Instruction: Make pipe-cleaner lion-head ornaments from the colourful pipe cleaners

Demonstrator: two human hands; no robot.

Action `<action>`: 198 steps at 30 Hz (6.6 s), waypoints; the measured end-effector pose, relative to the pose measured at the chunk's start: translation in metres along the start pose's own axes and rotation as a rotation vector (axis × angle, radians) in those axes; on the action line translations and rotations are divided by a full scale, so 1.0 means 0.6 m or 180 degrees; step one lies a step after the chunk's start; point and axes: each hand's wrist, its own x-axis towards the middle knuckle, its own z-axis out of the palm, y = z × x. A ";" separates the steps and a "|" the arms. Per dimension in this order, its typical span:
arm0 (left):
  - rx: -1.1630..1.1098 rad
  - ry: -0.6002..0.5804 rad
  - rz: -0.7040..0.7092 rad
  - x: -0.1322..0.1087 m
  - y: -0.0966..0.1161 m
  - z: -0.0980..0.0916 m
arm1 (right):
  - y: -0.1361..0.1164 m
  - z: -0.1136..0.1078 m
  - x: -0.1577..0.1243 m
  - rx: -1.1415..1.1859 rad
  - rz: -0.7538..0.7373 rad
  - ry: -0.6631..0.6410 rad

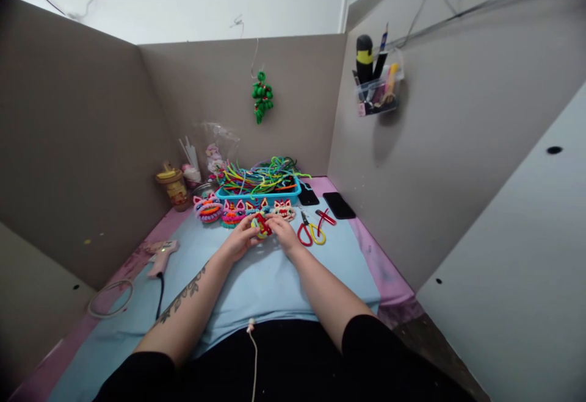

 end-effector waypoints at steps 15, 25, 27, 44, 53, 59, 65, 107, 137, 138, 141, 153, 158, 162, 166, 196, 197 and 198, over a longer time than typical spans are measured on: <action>0.0373 -0.0706 -0.0397 -0.005 0.004 -0.007 | -0.026 -0.007 -0.009 0.0515 0.0381 -0.0787; 0.0347 -0.0730 -0.0449 -0.007 0.006 -0.005 | -0.023 -0.002 -0.008 0.0624 0.0502 -0.0888; 0.0279 -0.0621 -0.0307 -0.006 0.004 -0.004 | -0.023 0.001 -0.008 0.0553 0.0391 -0.0828; -0.0056 -0.0081 0.0054 -0.001 0.008 -0.002 | -0.014 -0.009 -0.001 0.0046 -0.0099 0.0200; -0.0148 -0.0584 -0.0549 -0.004 0.010 -0.015 | -0.021 -0.015 -0.011 0.0532 -0.0185 -0.0743; -0.0317 -0.0351 -0.0458 0.001 0.007 -0.017 | -0.036 -0.014 -0.017 -0.0178 -0.0389 -0.0961; -0.0359 -0.0146 -0.0427 -0.001 0.010 -0.008 | -0.039 -0.005 -0.019 -0.0413 -0.0358 -0.0791; 0.0246 0.0594 0.0115 0.009 -0.003 -0.008 | -0.013 0.013 -0.018 -0.1430 -0.0901 -0.0042; -0.1095 0.0485 -0.0178 0.035 -0.005 -0.049 | -0.003 0.015 -0.007 0.0377 0.0569 0.0394; -0.1130 0.0453 -0.0142 0.034 -0.005 -0.048 | -0.002 0.016 -0.008 0.0349 0.0540 0.0421; -0.1138 0.0412 -0.0143 0.030 -0.005 -0.042 | -0.003 0.017 -0.009 0.0255 0.0413 0.0442; -0.1212 0.0353 -0.0383 0.024 0.000 -0.033 | 0.003 0.017 -0.007 0.0296 0.0356 0.0487; -0.1175 0.0269 -0.0390 0.022 0.001 -0.027 | 0.004 0.020 -0.009 0.0127 0.0166 0.0429; -0.1176 0.0259 -0.0298 0.023 -0.003 -0.026 | -0.002 0.024 -0.012 0.0100 0.0036 0.0425; -0.1257 0.0252 -0.0238 0.024 -0.006 -0.027 | -0.008 0.029 -0.015 0.0496 0.0193 0.0234; -0.1040 0.0462 -0.0211 0.016 -0.006 -0.013 | -0.031 0.038 -0.020 0.1179 0.0974 0.0441; -0.1050 0.0444 -0.0203 0.016 -0.007 -0.013 | -0.031 0.039 -0.019 0.1219 0.0950 0.0467; -0.1064 0.0423 -0.0198 0.016 -0.007 -0.012 | -0.030 0.039 -0.019 0.1248 0.0922 0.0497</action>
